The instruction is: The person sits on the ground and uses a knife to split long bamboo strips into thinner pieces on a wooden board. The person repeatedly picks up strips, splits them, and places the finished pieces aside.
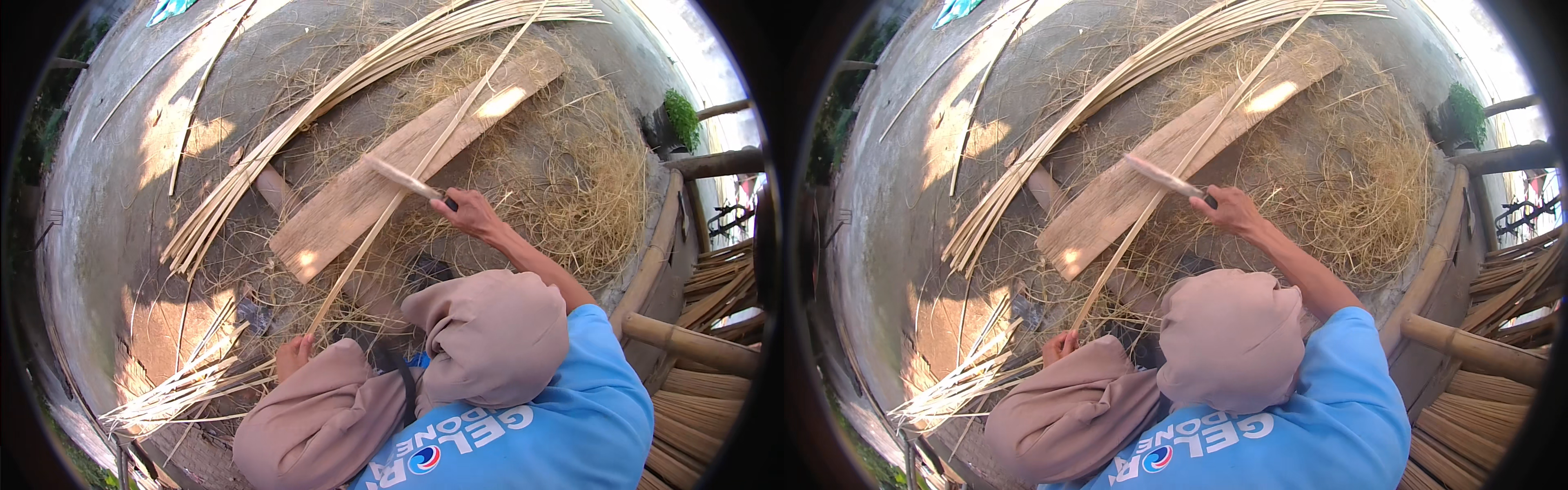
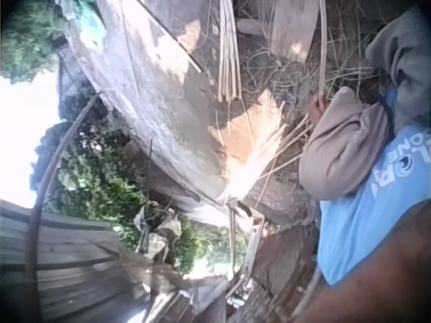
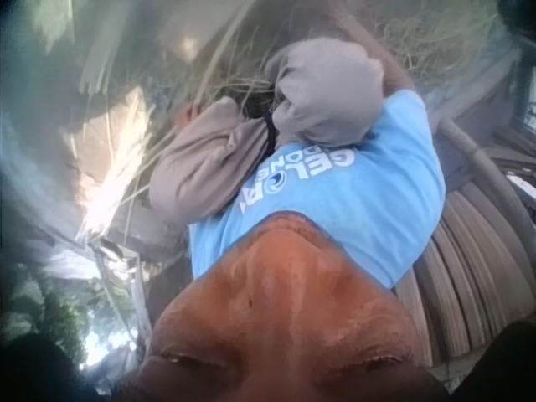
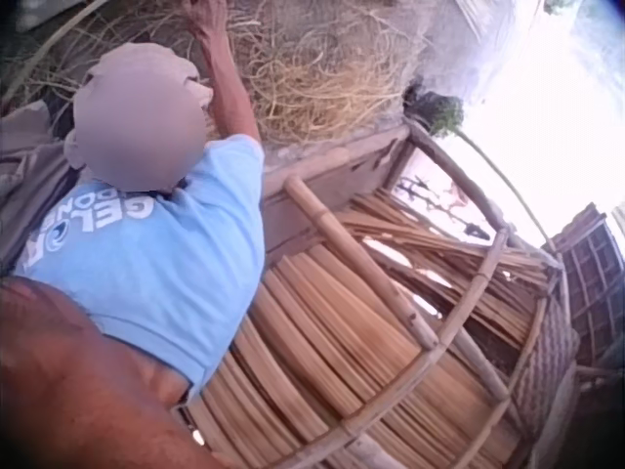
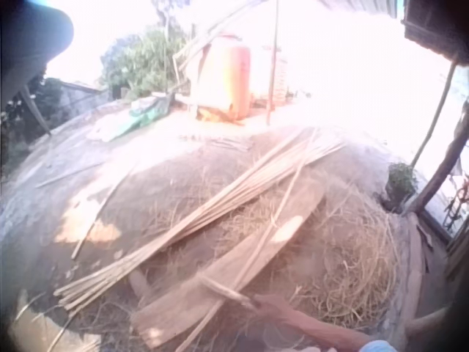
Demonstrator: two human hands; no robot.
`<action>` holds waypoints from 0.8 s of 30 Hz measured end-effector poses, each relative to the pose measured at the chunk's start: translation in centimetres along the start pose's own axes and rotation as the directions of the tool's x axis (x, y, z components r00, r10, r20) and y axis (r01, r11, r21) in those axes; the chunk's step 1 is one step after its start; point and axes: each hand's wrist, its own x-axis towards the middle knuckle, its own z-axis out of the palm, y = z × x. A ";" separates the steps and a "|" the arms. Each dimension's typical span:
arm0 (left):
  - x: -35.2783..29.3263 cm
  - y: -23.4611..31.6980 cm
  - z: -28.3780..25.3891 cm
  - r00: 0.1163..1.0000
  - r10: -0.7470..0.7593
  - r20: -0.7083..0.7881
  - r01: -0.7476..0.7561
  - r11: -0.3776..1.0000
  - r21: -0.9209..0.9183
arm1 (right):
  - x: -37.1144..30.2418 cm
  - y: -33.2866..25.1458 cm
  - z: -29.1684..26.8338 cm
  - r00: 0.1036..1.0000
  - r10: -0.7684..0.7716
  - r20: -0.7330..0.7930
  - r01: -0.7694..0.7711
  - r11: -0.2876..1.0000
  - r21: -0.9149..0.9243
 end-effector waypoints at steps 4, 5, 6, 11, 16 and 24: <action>-2.7 -1.8 -3.3 0.981 -0.089 0.171 0.103 0.992 -0.079 | 1.5 5.6 -2.4 0.921 0.348 -0.176 -0.352 0.936 0.009; -2.2 -1.5 -3.5 0.976 -0.066 0.208 0.095 0.986 -0.133 | 2.9 9.4 -4.7 0.791 0.535 -0.296 -0.475 0.843 0.253; -2.3 -1.6 -4.3 0.966 -0.055 0.253 0.101 0.980 -0.174 | 2.9 10.6 -5.7 0.607 0.721 -0.335 -0.532 0.682 0.503; 3.5 6.8 -1.9 0.842 -0.133 0.524 0.374 0.843 -0.387 | -0.6 0.9 1.5 0.925 0.350 -0.146 -0.305 0.915 0.263; 8.3 11.2 -0.8 0.696 -0.122 0.707 0.570 0.692 -0.442 | -5.7 -6.2 4.6 0.999 0.044 0.013 -0.045 0.989 0.137; 7.0 8.9 -1.1 0.685 -0.157 0.711 0.591 0.690 -0.417 | -6.1 -5.6 4.5 0.966 -0.105 0.236 0.098 0.994 0.044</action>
